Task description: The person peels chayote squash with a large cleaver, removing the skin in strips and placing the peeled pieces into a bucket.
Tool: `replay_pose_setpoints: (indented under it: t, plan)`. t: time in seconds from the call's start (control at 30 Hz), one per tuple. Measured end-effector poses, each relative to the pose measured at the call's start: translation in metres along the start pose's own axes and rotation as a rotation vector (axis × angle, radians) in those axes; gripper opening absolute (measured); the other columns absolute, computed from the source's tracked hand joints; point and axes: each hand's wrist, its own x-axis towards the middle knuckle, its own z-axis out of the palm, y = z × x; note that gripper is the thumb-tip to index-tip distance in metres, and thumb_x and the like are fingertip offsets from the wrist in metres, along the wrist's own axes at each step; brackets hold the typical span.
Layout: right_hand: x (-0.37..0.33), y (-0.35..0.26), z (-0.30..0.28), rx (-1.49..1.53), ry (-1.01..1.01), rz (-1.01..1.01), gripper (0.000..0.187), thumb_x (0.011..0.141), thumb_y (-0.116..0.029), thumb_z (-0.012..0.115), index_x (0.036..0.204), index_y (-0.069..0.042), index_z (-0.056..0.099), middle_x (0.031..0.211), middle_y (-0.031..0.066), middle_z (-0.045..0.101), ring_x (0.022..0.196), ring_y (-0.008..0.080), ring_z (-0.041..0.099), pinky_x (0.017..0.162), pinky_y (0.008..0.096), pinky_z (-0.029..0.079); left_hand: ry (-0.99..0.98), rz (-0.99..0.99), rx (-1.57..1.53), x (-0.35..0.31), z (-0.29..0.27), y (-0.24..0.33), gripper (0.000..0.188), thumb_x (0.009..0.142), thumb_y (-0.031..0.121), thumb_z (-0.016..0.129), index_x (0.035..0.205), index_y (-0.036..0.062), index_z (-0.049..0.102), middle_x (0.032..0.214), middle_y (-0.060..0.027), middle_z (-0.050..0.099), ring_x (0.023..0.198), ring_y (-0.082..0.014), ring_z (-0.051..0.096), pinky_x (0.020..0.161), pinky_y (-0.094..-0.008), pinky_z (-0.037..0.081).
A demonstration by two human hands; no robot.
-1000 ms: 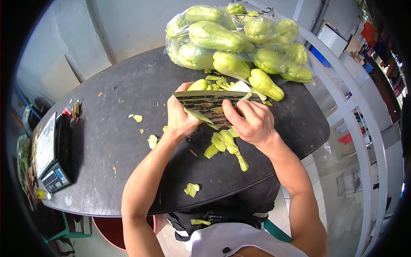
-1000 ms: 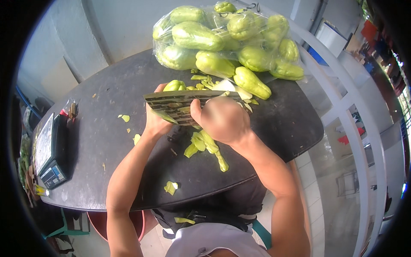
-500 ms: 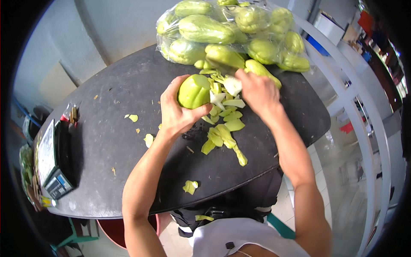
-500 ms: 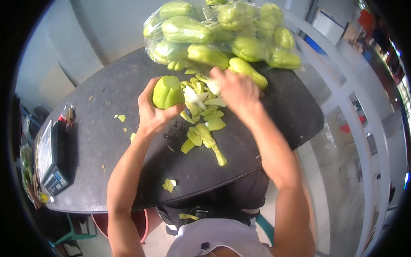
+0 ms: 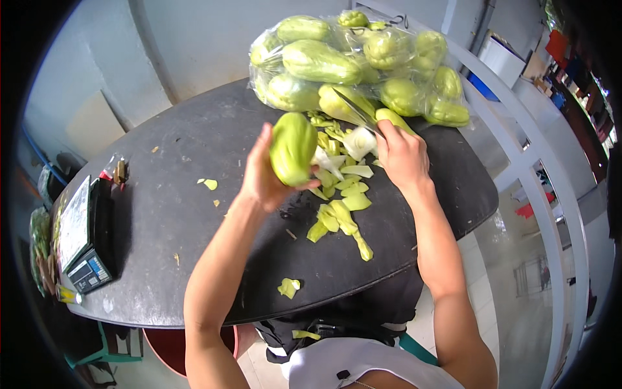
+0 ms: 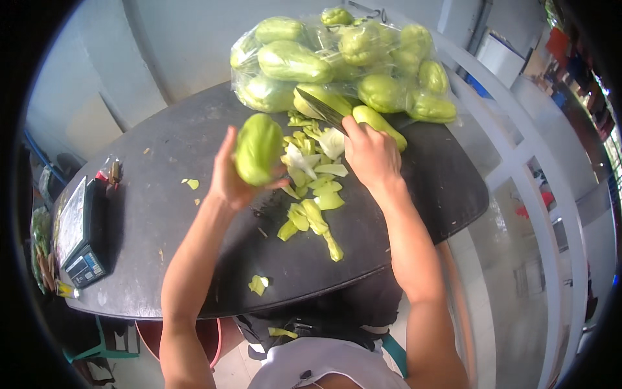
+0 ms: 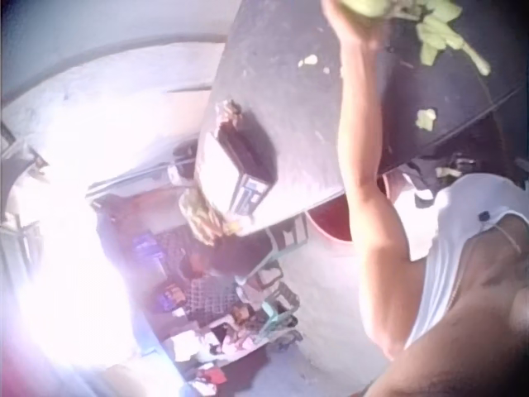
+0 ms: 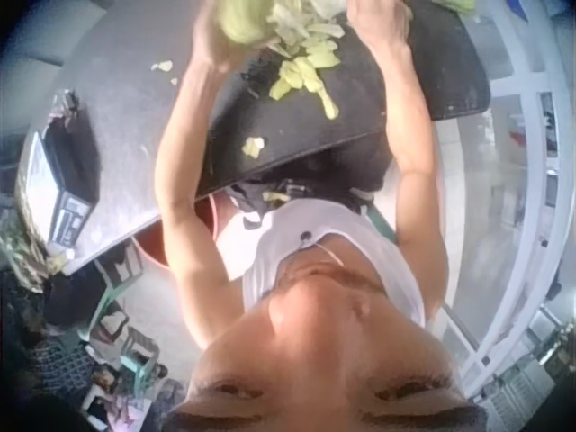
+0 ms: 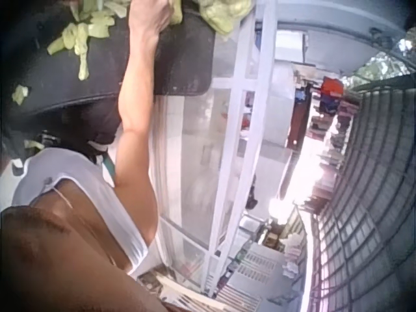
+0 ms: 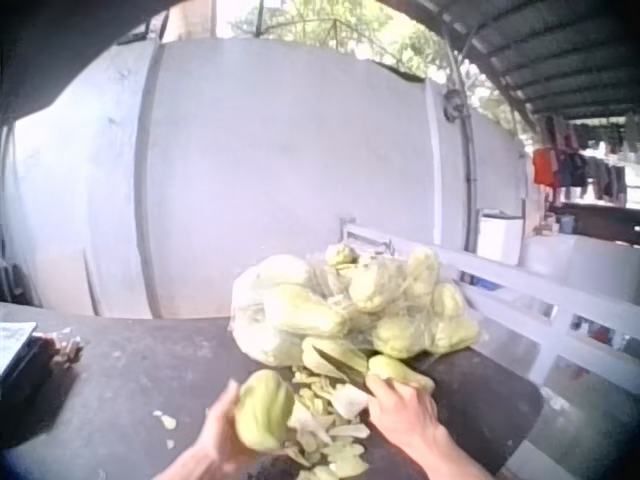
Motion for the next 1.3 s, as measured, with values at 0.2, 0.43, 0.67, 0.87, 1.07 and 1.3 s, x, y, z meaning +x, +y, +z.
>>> replay_pose_setpoints:
  t: [0.2,0.43,0.67,0.87,1.07,1.3]
  plan:
    - [-0.008,-0.027,0.005,0.037,0.092,-0.199,0.025,0.079,-0.004,0.069,0.102,-0.010,0.063,0.073,0.0068,0.067,0.059,0.0242,0.068,0.051,0.0358,0.057,0.025,0.129,0.249,-0.002,-0.020,-0.024,0.058,0.084,0.041,0.070,0.125,0.0039,0.054,0.103,-0.0129,0.062,0.087,-0.0281,0.064,0.069,-0.0457,0.055]
    - [-0.018,-0.070,0.006,0.151,0.184,-0.545,0.026,0.078,-0.008,0.065,0.104,-0.004,0.065,0.067,-0.0002,0.049,0.056,0.0147,0.058,0.050,0.0275,0.052,-0.208,0.126,-0.208,0.000,-0.059,-0.058,0.088,0.077,0.063,0.069,0.139,0.0041,0.052,0.138,-0.0197,0.056,0.126,-0.0346,0.055,0.110,-0.0532,0.042]
    - [-0.017,-0.073,0.001,0.177,0.145,-0.582,0.030,0.074,-0.002,0.068,0.104,0.001,0.066,0.064,0.0030,0.049,0.052,0.0196,0.057,0.050,0.0313,0.051,-0.119,0.110,-0.131,0.008,-0.069,-0.072,0.081,0.081,0.061,0.066,0.137,0.0040,0.052,0.134,-0.0192,0.058,0.124,-0.0344,0.056,0.109,-0.0538,0.043]
    - [-0.018,-0.080,-0.007,0.181,0.136,-0.604,0.027,0.075,-0.001,0.066,0.103,0.002,0.066,0.063,0.0029,0.047,0.051,0.0190,0.056,0.048,0.0313,0.050,-0.138,0.110,-0.092,-0.004,-0.064,-0.059,0.066,0.086,0.046,0.069,0.134,0.0048,0.051,0.126,-0.0173,0.061,0.113,-0.0313,0.061,0.101,-0.0511,0.050]
    - [-0.015,-0.056,0.008,0.121,0.090,-0.492,0.019,0.080,-0.005,0.064,0.098,-0.004,0.064,0.064,0.0019,0.051,0.052,0.0154,0.060,0.044,0.0287,0.049,-0.329,0.119,0.007,-0.013,-0.038,-0.038,0.067,0.082,0.044,0.071,0.126,-0.0009,0.051,0.099,-0.0198,0.065,0.070,-0.0270,0.067,0.060,-0.0384,0.059]
    - [-0.022,-0.066,0.006,0.001,0.011,-0.444,0.018,0.083,-0.007,0.060,0.101,-0.003,0.063,0.068,0.0025,0.055,0.054,0.0159,0.063,0.045,0.0289,0.051,-0.241,0.081,0.055,-0.018,-0.037,-0.033,0.074,0.075,0.058,0.064,0.115,-0.0035,0.059,0.090,-0.0204,0.063,0.059,-0.0266,0.061,0.045,-0.0348,0.047]
